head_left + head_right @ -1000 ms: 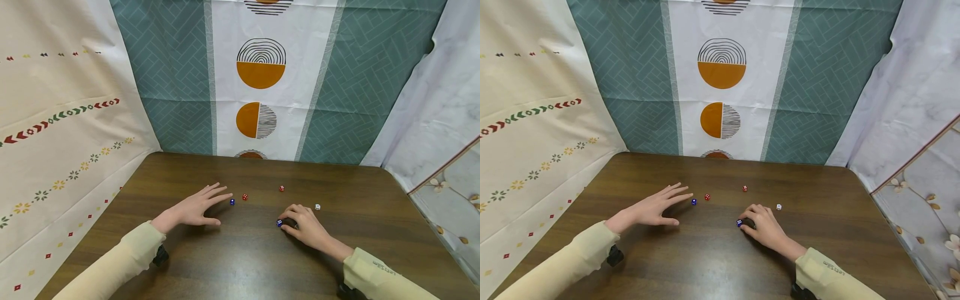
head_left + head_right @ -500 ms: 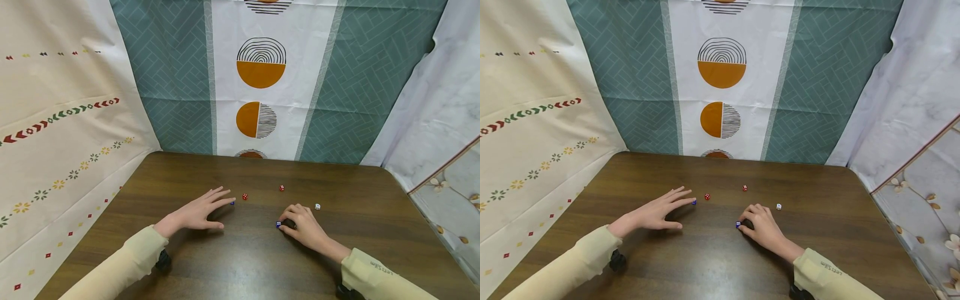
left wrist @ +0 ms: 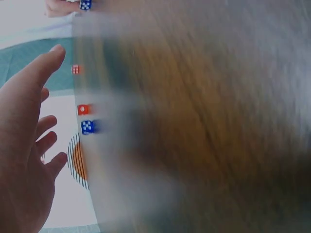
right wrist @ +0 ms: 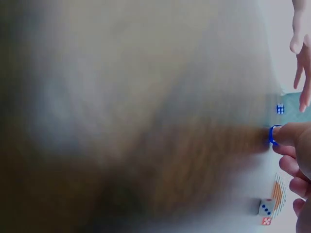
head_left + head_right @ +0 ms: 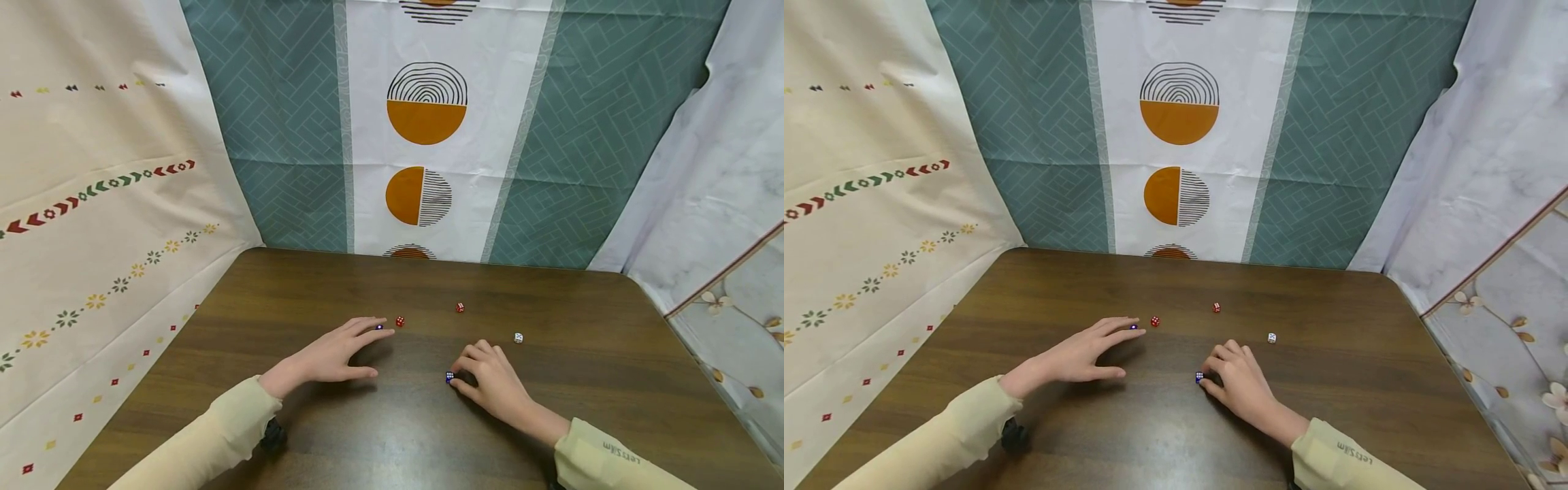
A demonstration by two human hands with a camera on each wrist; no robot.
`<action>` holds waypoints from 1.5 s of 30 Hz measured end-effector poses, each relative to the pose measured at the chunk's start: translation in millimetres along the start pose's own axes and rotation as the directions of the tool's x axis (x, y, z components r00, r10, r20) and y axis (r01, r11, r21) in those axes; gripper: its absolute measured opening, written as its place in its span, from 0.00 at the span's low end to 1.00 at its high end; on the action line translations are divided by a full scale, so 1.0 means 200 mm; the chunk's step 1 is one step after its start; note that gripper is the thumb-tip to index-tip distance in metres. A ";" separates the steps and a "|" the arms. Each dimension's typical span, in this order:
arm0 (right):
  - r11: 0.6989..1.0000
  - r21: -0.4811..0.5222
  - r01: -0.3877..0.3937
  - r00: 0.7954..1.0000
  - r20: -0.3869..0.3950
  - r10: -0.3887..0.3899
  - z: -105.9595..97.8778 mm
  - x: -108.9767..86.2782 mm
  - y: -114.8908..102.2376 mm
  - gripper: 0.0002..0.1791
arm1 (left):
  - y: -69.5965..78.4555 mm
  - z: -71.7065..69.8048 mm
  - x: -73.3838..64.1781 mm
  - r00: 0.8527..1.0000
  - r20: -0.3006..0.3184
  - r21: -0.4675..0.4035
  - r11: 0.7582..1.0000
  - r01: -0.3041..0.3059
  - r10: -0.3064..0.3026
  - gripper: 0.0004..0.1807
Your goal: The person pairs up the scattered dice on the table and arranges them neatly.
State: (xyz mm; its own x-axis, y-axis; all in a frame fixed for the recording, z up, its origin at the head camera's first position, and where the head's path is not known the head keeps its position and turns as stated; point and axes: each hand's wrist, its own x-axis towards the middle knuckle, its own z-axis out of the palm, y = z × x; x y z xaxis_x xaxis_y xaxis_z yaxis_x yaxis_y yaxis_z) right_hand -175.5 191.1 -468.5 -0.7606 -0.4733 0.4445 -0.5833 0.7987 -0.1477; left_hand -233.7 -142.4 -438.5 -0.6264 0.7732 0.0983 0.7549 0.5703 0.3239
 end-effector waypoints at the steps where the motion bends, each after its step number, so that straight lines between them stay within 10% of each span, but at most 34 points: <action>1: 1.000 -0.007 0.008 1.000 -0.005 -0.008 0.00 0.00 -0.01 0.09 | 0.01 0.00 0.00 1.000 -0.006 0.001 1.000 0.004 -0.004 0.40; 27: 0.919 0.367 -0.140 0.985 0.142 0.094 0.01 -0.05 -0.04 0.08 | 0.18 0.10 0.08 0.999 0.018 -0.137 0.990 0.031 -0.029 0.29; 45: 0.902 0.392 -0.183 0.975 0.188 0.116 0.01 -0.05 -0.02 0.08 | 0.30 0.22 0.23 1.000 -0.022 -0.413 0.911 0.012 -0.022 0.16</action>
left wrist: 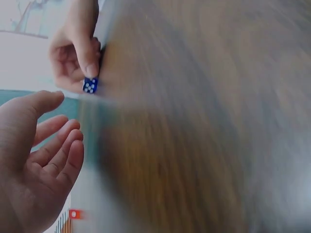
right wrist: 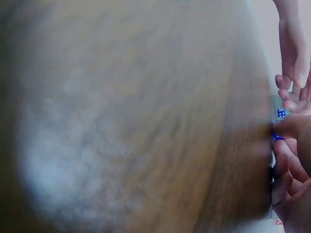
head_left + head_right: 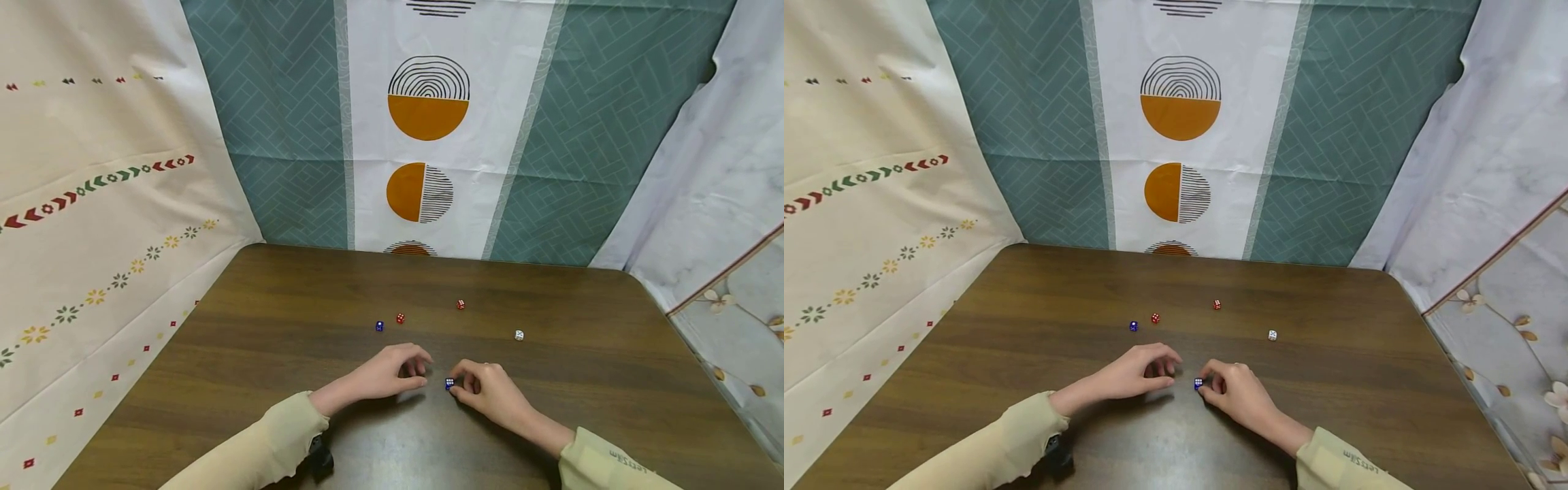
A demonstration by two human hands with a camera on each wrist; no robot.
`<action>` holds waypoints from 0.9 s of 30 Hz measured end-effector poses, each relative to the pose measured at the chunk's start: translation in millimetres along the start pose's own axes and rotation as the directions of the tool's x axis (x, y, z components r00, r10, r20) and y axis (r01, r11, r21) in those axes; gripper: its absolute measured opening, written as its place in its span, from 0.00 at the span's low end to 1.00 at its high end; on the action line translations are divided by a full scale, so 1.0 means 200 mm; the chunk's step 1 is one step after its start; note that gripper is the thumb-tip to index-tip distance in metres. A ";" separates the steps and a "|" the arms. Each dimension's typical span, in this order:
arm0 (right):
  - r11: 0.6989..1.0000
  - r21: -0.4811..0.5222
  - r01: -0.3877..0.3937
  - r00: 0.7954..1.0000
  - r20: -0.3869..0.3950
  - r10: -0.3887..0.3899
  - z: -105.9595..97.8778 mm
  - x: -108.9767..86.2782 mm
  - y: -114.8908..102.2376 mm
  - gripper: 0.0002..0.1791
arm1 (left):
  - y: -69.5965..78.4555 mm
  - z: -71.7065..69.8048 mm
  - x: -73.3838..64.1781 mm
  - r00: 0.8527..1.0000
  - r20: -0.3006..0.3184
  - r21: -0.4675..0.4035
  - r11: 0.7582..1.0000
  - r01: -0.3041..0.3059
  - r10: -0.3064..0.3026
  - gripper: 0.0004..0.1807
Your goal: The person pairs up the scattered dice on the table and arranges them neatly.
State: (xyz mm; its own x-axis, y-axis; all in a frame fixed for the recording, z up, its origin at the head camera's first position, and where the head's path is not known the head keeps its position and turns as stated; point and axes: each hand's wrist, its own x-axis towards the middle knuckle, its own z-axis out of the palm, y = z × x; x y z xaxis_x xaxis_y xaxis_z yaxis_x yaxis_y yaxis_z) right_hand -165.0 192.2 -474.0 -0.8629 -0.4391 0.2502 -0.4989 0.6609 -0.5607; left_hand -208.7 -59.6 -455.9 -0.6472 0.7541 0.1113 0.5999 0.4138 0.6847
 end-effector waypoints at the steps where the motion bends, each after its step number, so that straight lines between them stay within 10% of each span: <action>1: 1.000 0.003 0.003 1.000 0.001 -0.003 0.00 0.00 0.00 0.08 | 0.01 0.01 0.01 1.000 -0.001 -0.010 1.000 0.002 -0.002 0.15; 27: 0.996 0.081 -0.029 1.000 -0.007 0.030 0.00 -0.01 0.02 0.07 | 0.07 0.19 0.15 0.984 -0.132 -0.106 0.989 0.106 -0.119 0.05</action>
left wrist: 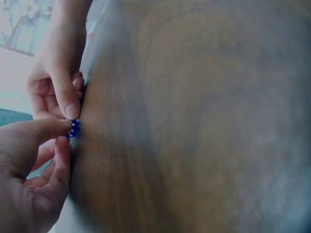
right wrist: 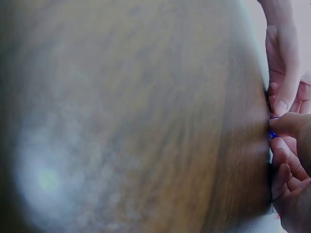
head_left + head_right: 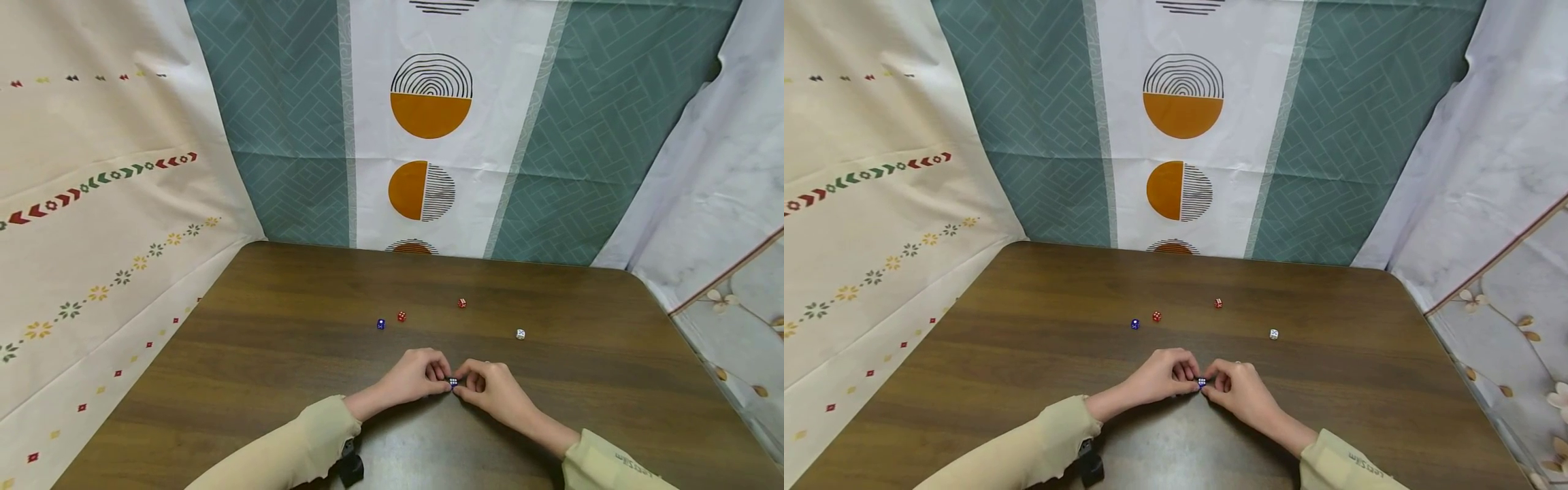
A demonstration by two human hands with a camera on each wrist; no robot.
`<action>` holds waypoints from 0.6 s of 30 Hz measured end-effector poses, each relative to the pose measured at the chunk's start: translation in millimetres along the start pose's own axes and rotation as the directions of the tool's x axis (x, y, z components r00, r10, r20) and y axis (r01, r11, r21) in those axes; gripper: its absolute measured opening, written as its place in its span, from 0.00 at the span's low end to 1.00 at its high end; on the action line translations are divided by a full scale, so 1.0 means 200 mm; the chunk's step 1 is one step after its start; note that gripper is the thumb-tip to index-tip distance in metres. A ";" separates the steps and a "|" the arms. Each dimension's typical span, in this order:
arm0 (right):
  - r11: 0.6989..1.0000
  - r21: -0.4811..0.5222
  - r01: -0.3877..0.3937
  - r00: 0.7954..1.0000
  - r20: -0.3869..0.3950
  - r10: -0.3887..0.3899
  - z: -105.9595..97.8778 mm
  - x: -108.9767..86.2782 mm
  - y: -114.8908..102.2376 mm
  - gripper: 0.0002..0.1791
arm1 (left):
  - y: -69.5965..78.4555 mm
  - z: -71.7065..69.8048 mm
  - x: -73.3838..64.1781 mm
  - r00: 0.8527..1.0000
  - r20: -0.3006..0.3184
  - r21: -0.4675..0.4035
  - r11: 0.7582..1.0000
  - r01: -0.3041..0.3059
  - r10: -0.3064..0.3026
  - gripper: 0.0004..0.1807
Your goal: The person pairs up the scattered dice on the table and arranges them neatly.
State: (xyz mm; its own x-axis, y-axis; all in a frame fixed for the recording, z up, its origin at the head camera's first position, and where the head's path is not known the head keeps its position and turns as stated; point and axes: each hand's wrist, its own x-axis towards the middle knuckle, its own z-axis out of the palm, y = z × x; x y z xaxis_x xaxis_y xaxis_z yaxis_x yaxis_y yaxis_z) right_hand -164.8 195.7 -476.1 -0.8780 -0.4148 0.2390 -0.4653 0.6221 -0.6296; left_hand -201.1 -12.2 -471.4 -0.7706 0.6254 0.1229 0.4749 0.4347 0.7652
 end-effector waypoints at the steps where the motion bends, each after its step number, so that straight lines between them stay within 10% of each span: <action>1: 1.000 0.002 0.000 1.000 0.000 0.000 0.00 0.00 0.00 0.07 | 0.00 0.00 0.00 1.000 0.001 0.002 1.000 0.002 -0.002 0.05; 18: 0.997 0.054 -0.051 0.998 0.037 0.050 -0.01 0.00 0.00 0.07 | 0.00 0.00 0.01 1.000 0.024 0.031 0.999 0.014 -0.015 0.06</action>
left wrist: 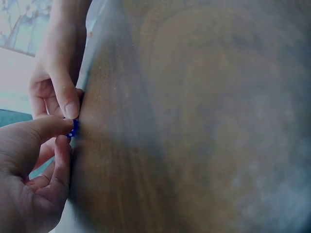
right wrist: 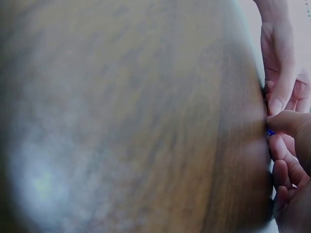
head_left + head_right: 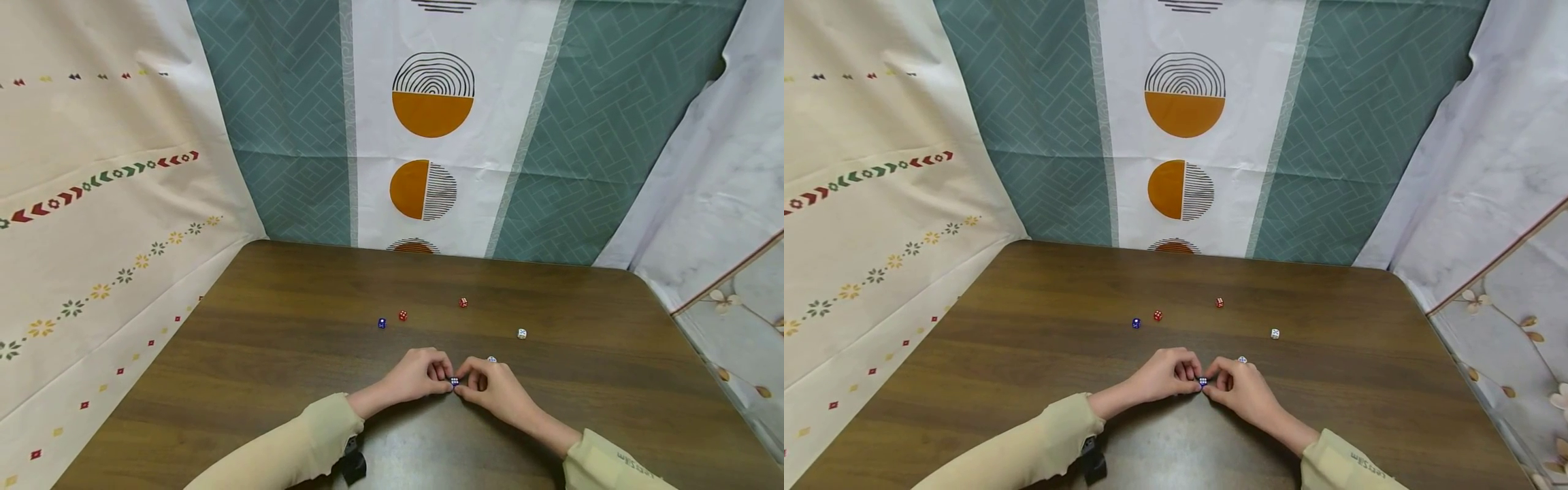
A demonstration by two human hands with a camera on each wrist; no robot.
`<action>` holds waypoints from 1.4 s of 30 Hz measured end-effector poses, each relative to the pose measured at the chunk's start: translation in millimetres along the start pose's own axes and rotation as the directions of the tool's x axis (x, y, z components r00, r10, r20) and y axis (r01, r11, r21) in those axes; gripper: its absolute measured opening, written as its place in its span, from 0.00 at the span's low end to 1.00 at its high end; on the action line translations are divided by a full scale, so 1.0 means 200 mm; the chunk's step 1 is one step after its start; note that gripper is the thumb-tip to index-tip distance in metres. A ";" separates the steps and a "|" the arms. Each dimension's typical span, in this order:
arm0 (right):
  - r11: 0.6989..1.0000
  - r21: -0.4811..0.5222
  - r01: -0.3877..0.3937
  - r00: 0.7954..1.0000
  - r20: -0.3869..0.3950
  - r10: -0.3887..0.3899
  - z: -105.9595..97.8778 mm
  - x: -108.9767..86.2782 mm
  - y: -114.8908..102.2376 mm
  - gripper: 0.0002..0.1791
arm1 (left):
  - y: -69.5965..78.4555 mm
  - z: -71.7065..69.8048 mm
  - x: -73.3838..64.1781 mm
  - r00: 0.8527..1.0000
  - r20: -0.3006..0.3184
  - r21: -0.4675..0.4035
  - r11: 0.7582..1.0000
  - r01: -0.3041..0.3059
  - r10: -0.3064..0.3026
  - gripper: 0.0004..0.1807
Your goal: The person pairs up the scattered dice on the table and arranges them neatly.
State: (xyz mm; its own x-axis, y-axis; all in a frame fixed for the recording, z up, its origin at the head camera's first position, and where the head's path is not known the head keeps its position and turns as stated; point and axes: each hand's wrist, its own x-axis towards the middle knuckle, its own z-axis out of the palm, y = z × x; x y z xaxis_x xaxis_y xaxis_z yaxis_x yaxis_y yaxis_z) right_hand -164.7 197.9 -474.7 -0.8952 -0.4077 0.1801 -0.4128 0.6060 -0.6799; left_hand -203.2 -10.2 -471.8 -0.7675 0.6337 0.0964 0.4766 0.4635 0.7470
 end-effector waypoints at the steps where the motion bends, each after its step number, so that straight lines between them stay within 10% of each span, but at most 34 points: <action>1: 1.000 0.003 -0.003 1.000 0.001 0.003 0.00 0.00 0.00 0.07 | 0.00 0.00 0.00 1.000 0.000 -0.002 1.000 0.001 -0.001 0.06; 42: 1.000 0.016 0.020 1.000 0.013 -0.020 0.00 0.00 0.02 0.09 | 0.04 0.01 0.00 0.999 -0.034 0.014 1.000 0.013 -0.012 0.05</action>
State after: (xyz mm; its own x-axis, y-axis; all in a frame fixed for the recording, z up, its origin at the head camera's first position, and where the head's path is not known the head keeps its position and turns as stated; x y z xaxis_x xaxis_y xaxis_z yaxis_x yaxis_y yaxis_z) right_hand -167.2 200.3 -476.7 -0.8846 -0.4282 0.1845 -0.4275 0.5869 -0.6876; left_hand -198.6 -6.8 -467.3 -0.7875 0.6065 0.1097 0.4727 0.4801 0.7389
